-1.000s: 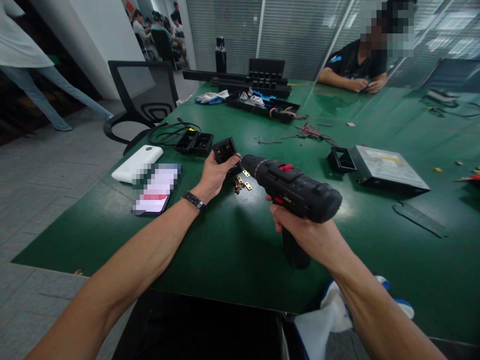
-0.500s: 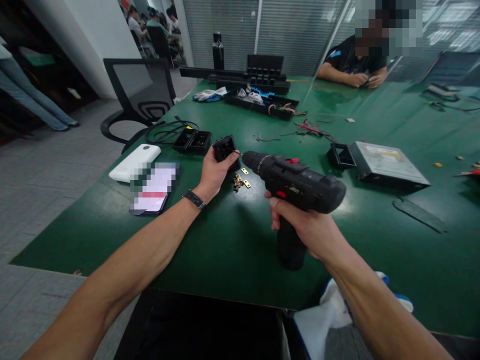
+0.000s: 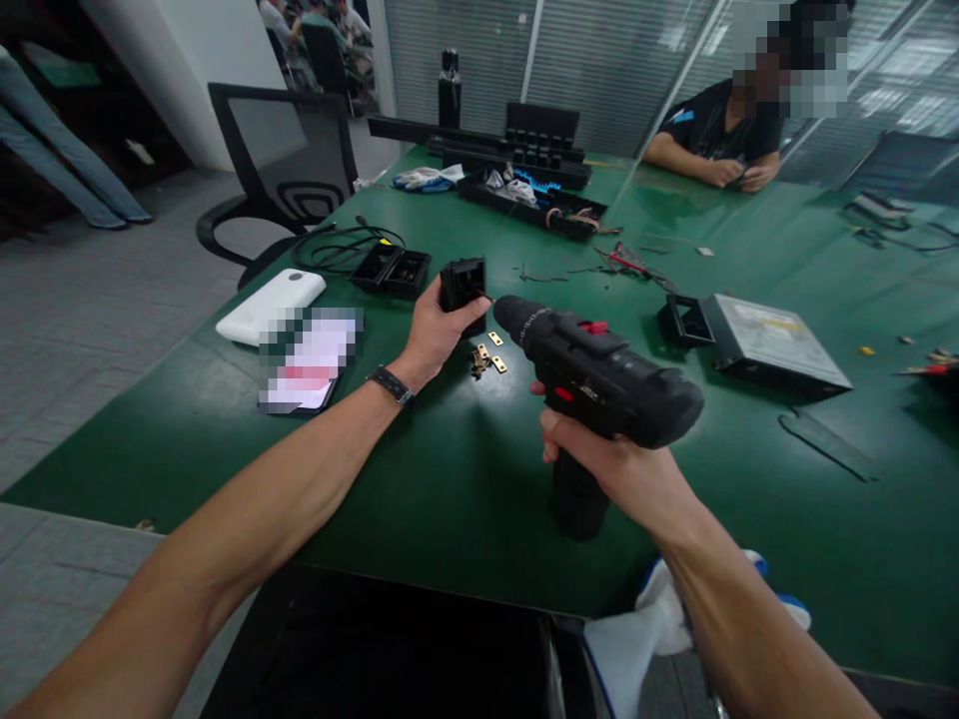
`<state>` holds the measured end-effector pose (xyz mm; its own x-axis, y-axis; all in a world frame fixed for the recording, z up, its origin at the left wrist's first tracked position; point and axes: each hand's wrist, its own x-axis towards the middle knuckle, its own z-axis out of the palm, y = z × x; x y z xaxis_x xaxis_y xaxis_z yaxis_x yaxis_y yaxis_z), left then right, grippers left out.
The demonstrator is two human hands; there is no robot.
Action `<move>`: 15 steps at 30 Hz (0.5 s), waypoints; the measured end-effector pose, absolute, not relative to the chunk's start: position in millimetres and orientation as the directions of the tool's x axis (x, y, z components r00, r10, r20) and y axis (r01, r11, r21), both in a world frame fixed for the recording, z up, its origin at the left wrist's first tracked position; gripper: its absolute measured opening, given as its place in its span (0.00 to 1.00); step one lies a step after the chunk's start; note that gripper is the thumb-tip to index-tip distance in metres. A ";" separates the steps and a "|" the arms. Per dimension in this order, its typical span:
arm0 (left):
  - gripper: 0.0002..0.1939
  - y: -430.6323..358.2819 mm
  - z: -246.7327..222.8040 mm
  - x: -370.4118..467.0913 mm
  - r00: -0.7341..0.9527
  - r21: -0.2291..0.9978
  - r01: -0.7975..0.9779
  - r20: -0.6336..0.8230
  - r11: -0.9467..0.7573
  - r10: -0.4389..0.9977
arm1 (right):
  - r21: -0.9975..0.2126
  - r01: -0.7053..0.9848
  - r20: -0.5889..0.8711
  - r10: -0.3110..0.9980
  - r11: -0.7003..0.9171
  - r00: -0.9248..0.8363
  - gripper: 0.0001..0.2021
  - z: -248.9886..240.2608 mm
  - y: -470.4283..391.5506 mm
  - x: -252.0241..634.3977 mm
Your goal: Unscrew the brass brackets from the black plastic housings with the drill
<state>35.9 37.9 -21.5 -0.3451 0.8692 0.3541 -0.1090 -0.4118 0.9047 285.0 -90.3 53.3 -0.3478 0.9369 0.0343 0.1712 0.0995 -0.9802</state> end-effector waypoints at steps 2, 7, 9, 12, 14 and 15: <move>0.27 38.3 -21.3 34.6 -0.301 0.909 -0.140 0.339 -0.393 0.891 | -0.932 0.287 0.104 0.923 0.220 -0.370 0.16 55.6 -87.4 290.6; 0.29 37.4 -23.1 30.5 -0.245 0.919 -0.158 0.317 -0.360 0.916 | -0.816 0.422 0.218 0.886 0.395 -0.409 0.07 64.2 -88.1 287.8; 0.30 36.8 -23.5 29.7 -0.238 0.921 -0.153 0.318 -0.358 0.918 | -0.815 0.434 0.194 0.886 0.384 -0.421 0.05 68.2 -90.4 284.2; 0.30 36.1 -23.8 29.8 -0.237 0.928 -0.138 0.307 -0.345 0.922 | -0.856 0.412 0.113 0.891 0.311 -0.439 0.04 71.5 -90.7 283.0; 0.30 35.8 -24.1 29.8 -0.235 0.934 -0.125 0.300 -0.335 0.924 | -0.890 0.370 0.080 0.890 0.267 -0.449 0.04 71.0 -88.8 284.5; 0.30 35.8 -24.3 29.7 -0.234 0.936 -0.118 0.298 -0.331 0.925 | -0.906 0.343 0.070 0.889 0.246 -0.453 0.06 70.3 -87.6 285.4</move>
<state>29.7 35.8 -24.3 -0.2339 0.9254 0.2981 -0.1181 -0.3314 0.9361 285.4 -87.6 70.3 -0.4526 0.8890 0.0701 0.3434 0.2463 -0.9063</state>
